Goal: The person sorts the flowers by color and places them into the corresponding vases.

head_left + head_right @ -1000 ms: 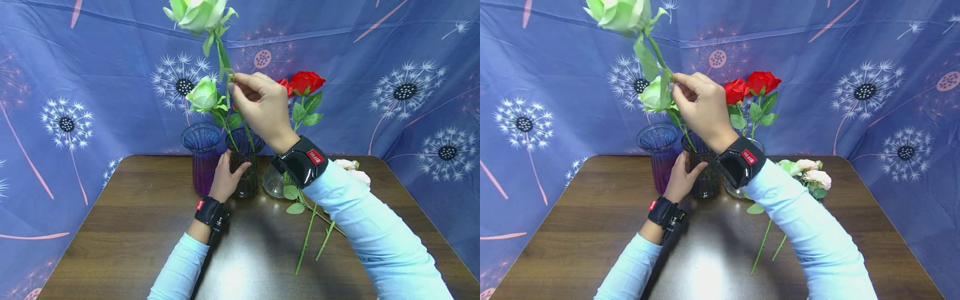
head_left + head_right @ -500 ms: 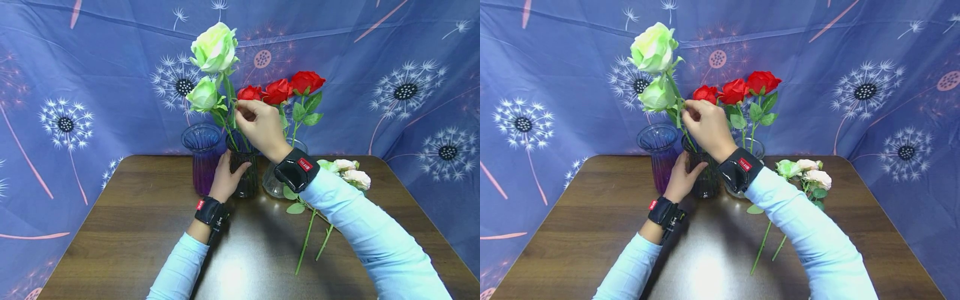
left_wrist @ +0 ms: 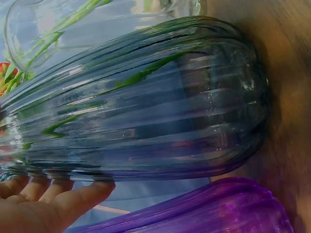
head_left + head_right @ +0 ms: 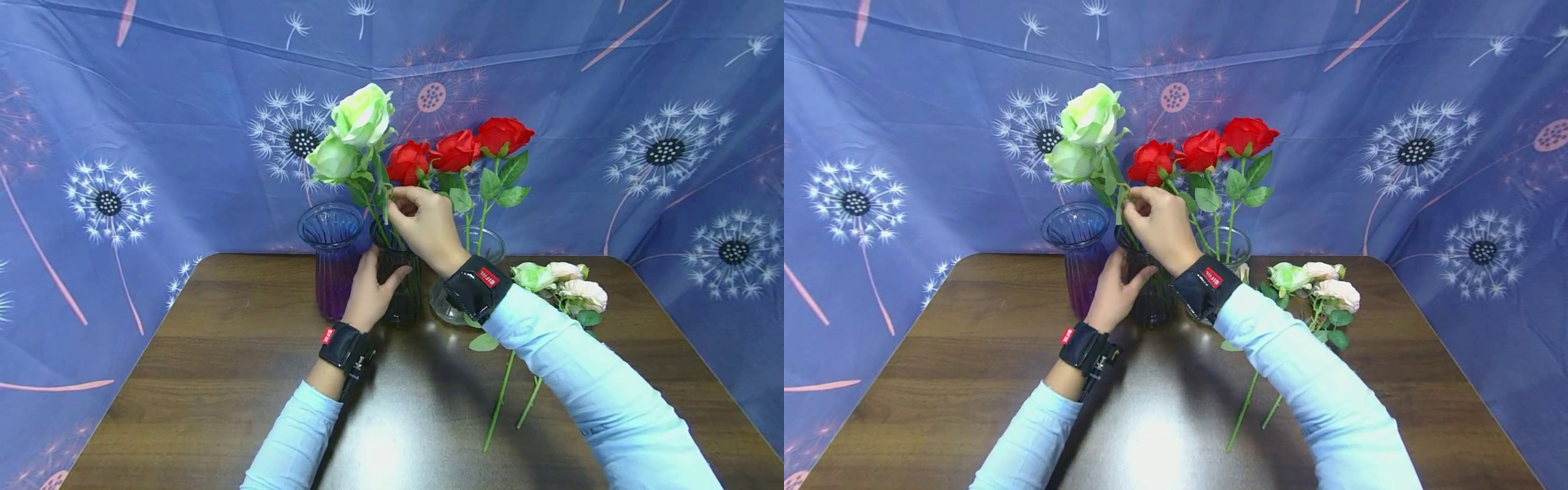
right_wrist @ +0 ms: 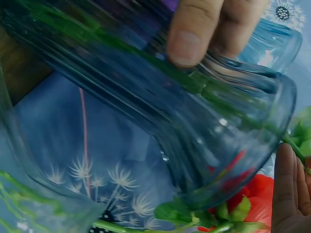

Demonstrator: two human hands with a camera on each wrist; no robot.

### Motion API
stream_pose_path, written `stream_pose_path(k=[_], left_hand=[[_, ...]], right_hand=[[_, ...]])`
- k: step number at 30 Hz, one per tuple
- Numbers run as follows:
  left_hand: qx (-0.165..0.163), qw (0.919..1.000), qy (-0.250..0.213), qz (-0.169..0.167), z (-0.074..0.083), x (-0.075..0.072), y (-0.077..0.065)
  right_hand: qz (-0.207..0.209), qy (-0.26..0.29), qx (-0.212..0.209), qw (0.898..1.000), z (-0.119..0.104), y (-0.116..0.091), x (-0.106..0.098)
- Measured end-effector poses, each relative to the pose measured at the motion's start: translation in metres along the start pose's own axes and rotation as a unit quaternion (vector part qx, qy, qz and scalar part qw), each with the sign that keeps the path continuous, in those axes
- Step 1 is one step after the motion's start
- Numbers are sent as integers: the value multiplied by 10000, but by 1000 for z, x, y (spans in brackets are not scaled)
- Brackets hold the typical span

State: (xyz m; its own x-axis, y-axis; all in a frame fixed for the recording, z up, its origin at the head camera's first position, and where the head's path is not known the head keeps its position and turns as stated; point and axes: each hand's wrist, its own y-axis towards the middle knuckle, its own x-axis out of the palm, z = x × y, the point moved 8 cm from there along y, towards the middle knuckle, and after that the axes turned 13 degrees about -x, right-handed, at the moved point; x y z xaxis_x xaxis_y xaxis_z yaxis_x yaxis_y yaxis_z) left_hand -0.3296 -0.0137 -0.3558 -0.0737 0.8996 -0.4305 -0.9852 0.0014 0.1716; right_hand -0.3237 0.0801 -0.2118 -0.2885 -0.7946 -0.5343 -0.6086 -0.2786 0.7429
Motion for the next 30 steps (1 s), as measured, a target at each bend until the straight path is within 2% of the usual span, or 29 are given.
stream_pose_path(k=[7, 18, 30], left_hand=[[36, 10000, -10, -1, 1, 0, -1], [7, 10000, 8, 64, 1, -2, -3], [126, 9999, 18, 97, 3, -3, -5]], right_hand=[[-149, -95, 212, 9996, 9, -5, 5], [-611, -236, 612, 9960, 18, -9, 17], [-1351, -461, 882, 9858, 31, -10, 34]])
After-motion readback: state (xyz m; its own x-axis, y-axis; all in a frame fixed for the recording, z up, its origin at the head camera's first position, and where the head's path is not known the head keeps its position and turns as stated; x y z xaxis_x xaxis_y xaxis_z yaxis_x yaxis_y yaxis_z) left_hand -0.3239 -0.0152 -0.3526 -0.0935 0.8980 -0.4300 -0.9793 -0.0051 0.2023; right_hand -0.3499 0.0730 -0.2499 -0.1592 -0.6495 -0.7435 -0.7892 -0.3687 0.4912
